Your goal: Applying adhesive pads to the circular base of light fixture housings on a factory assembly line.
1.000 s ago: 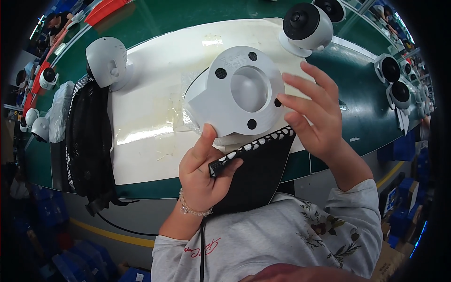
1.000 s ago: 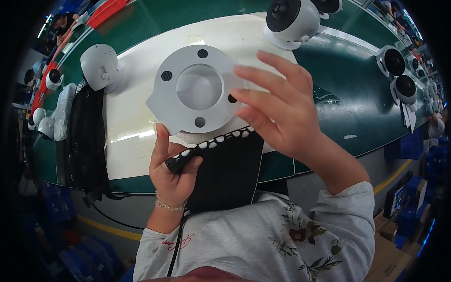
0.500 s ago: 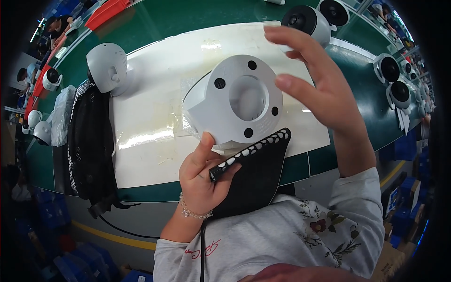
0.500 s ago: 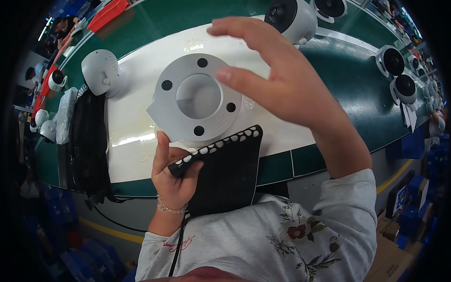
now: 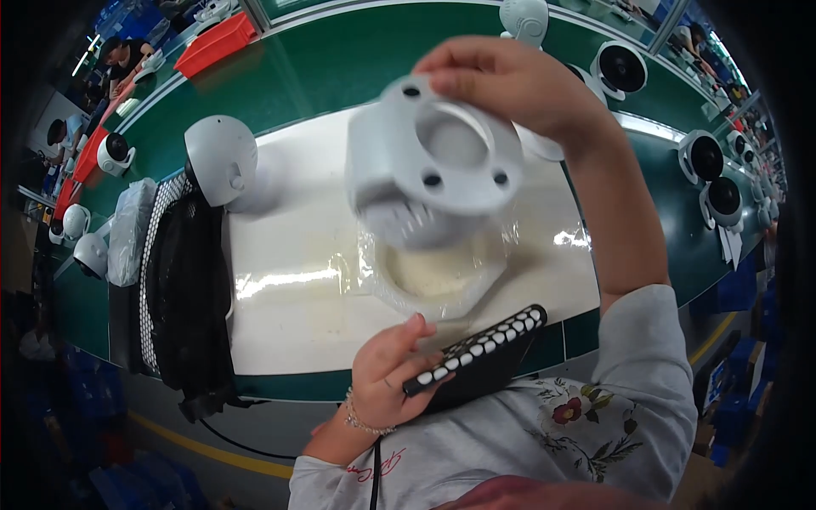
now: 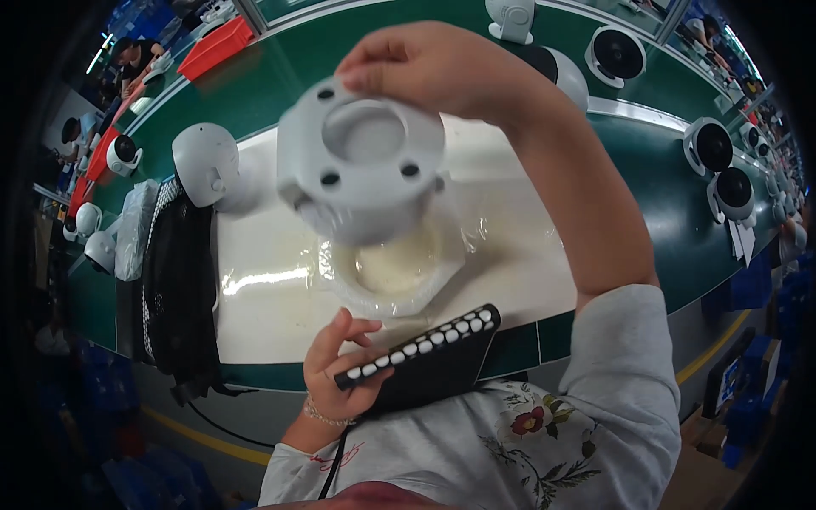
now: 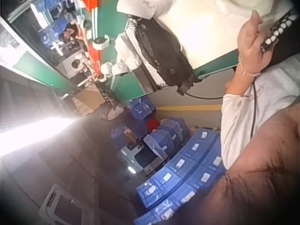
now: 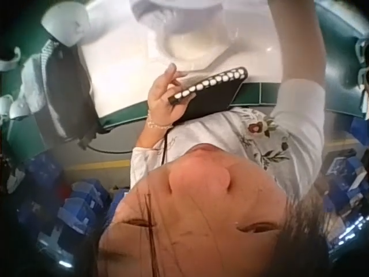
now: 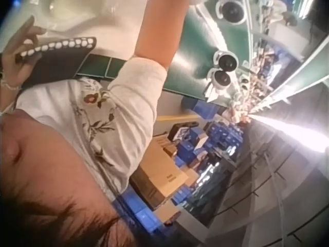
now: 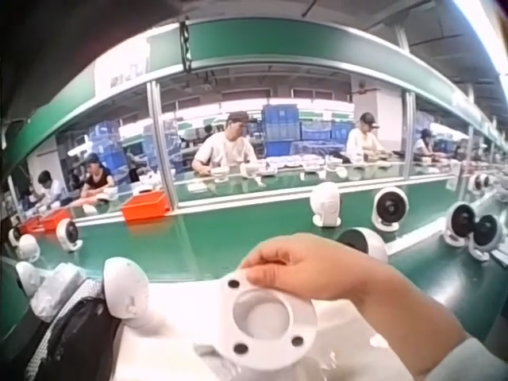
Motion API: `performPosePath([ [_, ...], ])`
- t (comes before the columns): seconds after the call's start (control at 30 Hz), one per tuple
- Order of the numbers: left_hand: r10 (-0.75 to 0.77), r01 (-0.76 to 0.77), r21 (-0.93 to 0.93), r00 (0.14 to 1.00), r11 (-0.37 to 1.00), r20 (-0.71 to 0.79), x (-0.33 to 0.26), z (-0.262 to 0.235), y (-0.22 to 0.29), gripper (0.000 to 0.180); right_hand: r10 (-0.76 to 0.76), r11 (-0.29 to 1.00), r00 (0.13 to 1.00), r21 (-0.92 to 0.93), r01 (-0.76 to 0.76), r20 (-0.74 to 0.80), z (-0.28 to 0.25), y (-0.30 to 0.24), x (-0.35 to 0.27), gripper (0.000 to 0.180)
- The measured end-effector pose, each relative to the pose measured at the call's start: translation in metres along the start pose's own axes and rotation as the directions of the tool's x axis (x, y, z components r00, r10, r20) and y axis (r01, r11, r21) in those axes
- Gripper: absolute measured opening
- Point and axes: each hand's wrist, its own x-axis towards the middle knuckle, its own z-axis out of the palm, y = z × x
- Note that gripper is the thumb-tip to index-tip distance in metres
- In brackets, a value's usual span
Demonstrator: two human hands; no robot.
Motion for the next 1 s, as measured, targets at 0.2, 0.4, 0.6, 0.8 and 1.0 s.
performPosePath([
  [0.2, 0.013, -0.010, -0.032, 0.996, 0.999, 0.092, 0.003, -0.006, 0.003, 0.022, -0.474, 0.615, 0.834, -0.784, 0.085, -0.281, 0.035, 0.104, 0.090, 0.018],
  [0.4, -0.051, 0.057, -0.063, 0.993, 0.996, 0.105, 0.001, -0.008, 0.002, 0.022, -0.156, 0.690, 0.947, -0.717, -0.100, -0.282, 0.049, 0.177, 0.094, 0.022],
  [0.6, -0.057, 0.063, -0.040, 0.989, 0.997, 0.138, 0.005, -0.007, 0.003, 0.023, -0.019, 0.735, 0.940, -0.642, -0.218, -0.341, 0.024, 0.200, 0.047, 0.045],
  [0.8, -0.195, 0.203, -0.086, 0.976, 0.975, 0.093, 0.004, -0.005, 0.005, 0.023, 0.260, 0.544, 0.730, -0.528, -0.651, -0.632, -0.037, 0.217, -0.024, 0.056],
  [1.0, -0.451, 0.454, -0.183, 0.890, 0.872, 0.061, -0.005, -0.002, 0.003, 0.026, 0.355, 0.456, 0.608, -0.436, -0.776, -0.710, -0.123, 0.276, -0.058, 0.061],
])
